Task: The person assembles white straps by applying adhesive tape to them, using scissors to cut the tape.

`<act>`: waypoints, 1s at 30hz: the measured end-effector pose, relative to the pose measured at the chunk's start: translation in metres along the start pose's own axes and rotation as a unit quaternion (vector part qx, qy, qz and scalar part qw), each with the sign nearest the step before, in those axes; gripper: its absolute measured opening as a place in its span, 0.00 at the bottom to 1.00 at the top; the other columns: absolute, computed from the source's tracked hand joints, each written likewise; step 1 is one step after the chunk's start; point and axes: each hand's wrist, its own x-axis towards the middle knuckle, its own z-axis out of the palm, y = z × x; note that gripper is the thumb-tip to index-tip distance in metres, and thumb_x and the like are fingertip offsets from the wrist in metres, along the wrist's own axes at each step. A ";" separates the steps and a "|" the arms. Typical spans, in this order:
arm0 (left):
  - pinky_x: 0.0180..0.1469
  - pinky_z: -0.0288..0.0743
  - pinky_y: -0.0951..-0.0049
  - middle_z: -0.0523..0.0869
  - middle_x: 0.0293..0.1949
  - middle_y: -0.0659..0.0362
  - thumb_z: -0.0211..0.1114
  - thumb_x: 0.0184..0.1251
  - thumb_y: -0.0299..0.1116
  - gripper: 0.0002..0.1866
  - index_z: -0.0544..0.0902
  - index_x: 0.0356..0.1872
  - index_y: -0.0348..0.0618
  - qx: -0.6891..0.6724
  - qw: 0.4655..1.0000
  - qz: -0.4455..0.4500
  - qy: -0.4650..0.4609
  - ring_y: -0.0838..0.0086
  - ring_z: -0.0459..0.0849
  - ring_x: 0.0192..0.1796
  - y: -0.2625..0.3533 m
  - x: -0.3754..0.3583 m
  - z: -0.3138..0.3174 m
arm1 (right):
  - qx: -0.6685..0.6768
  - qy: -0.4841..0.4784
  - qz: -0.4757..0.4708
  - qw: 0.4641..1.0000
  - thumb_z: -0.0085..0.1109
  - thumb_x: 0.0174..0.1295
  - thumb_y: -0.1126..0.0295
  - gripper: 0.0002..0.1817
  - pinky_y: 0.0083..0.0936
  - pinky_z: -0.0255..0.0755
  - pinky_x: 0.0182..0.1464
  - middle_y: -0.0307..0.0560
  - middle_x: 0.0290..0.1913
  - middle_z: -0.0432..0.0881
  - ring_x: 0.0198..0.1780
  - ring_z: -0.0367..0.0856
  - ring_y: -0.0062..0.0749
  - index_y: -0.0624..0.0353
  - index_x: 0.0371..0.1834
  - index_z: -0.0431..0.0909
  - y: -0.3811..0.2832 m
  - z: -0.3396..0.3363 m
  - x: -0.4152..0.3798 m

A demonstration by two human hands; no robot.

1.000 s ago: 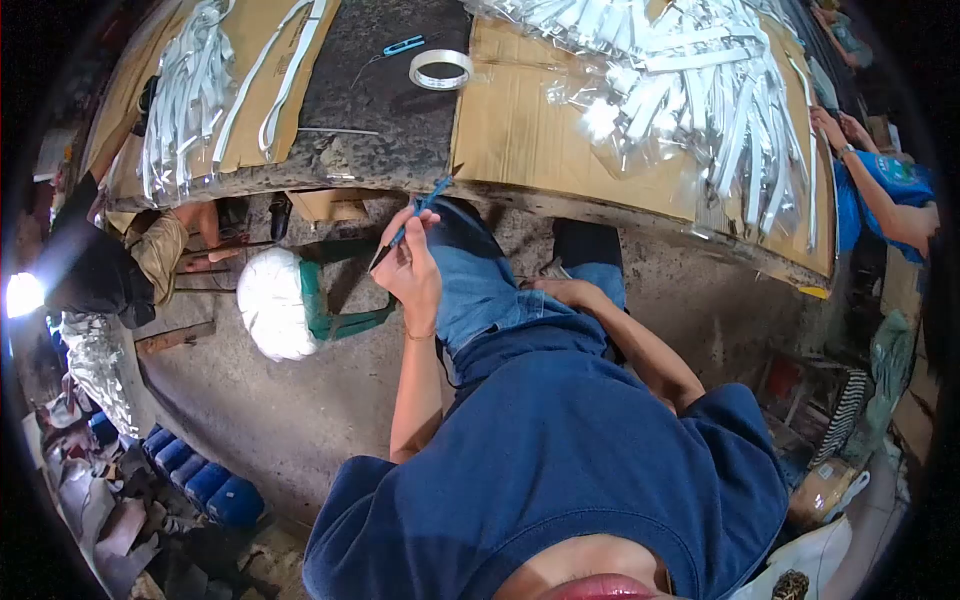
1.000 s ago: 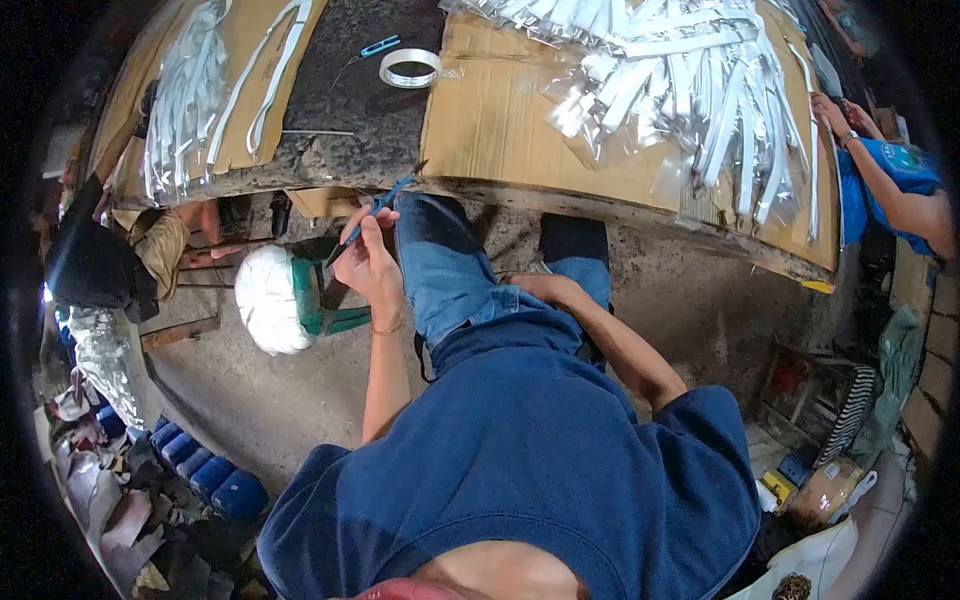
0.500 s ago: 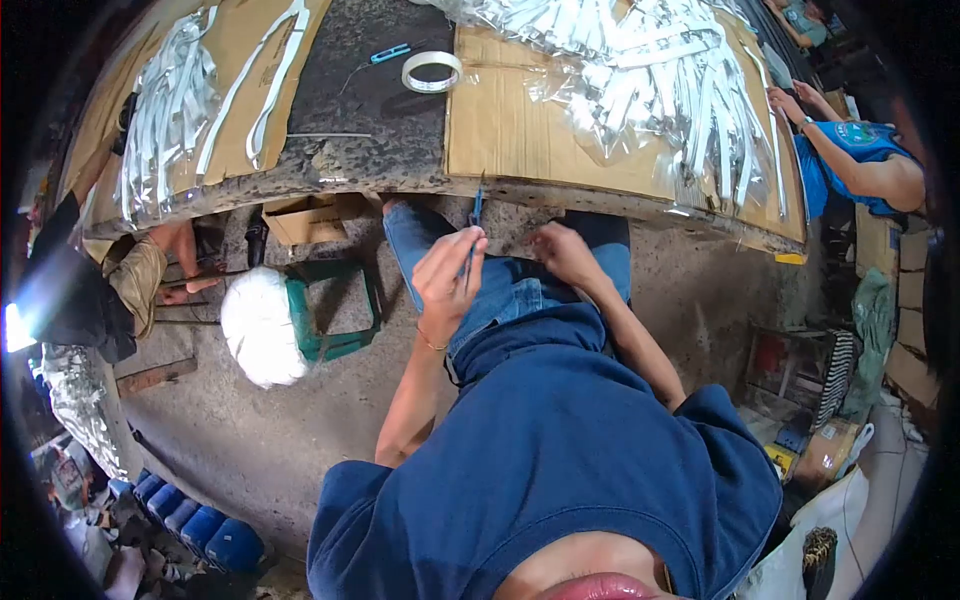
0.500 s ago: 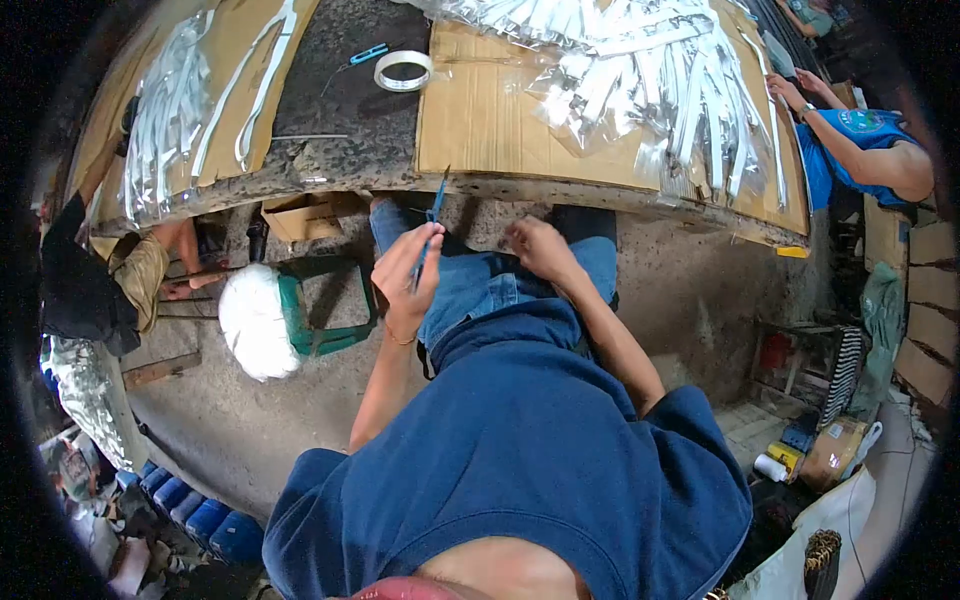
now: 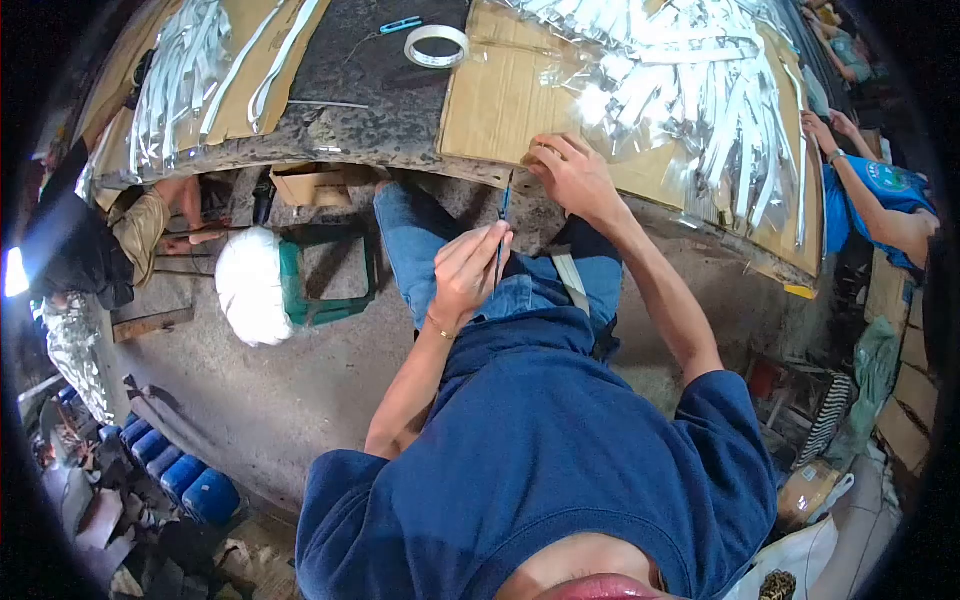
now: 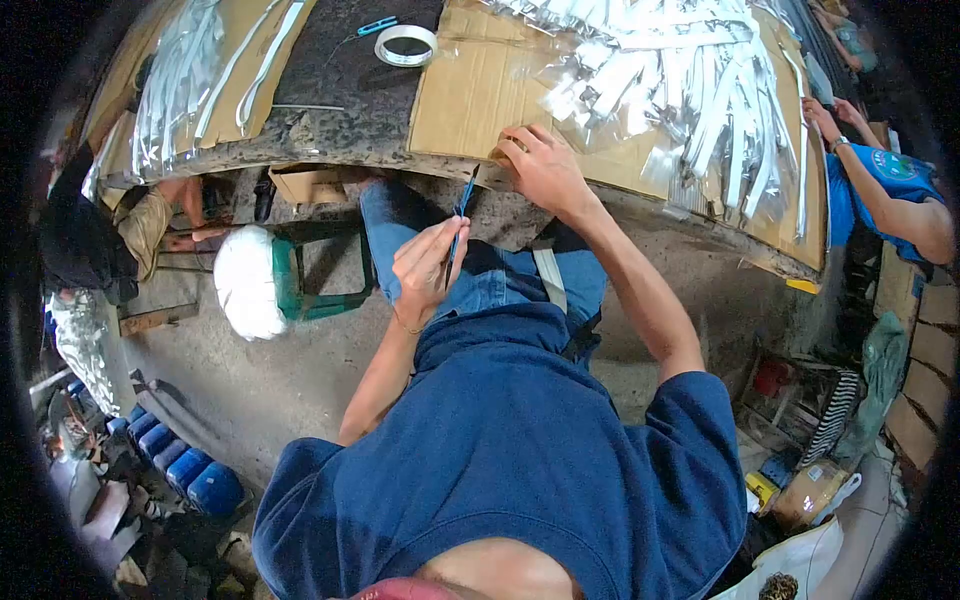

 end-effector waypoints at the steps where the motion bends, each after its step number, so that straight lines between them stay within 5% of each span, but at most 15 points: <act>1: 0.37 0.84 0.69 0.88 0.35 0.49 0.72 0.54 0.17 0.16 0.84 0.46 0.30 0.003 1.000 -0.004 0.005 0.61 0.89 0.33 0.002 -0.001 0.003 | -0.006 0.002 -0.012 1.000 0.63 0.60 0.68 0.10 0.37 0.78 0.48 0.44 0.49 0.81 0.50 0.80 0.42 0.57 0.42 0.80 0.000 0.000 -0.004; 13: 0.37 0.84 0.68 0.88 0.34 0.49 0.72 0.53 0.16 0.14 0.85 0.43 0.31 0.050 0.999 -0.002 0.006 0.60 0.89 0.33 0.006 -0.003 0.028 | -0.025 0.100 -0.105 0.989 0.67 0.53 0.69 0.09 0.28 0.79 0.34 0.38 0.37 0.80 0.42 0.81 0.32 0.56 0.36 0.80 0.013 0.014 -0.013; 30: 0.35 0.84 0.69 0.87 0.34 0.50 0.71 0.54 0.16 0.14 0.85 0.44 0.31 0.036 0.999 0.004 -0.032 0.62 0.89 0.33 0.004 -0.007 0.016 | -0.026 0.106 -0.118 0.987 0.67 0.50 0.72 0.08 0.27 0.77 0.33 0.39 0.36 0.79 0.38 0.78 0.32 0.57 0.31 0.77 0.009 -0.002 -0.005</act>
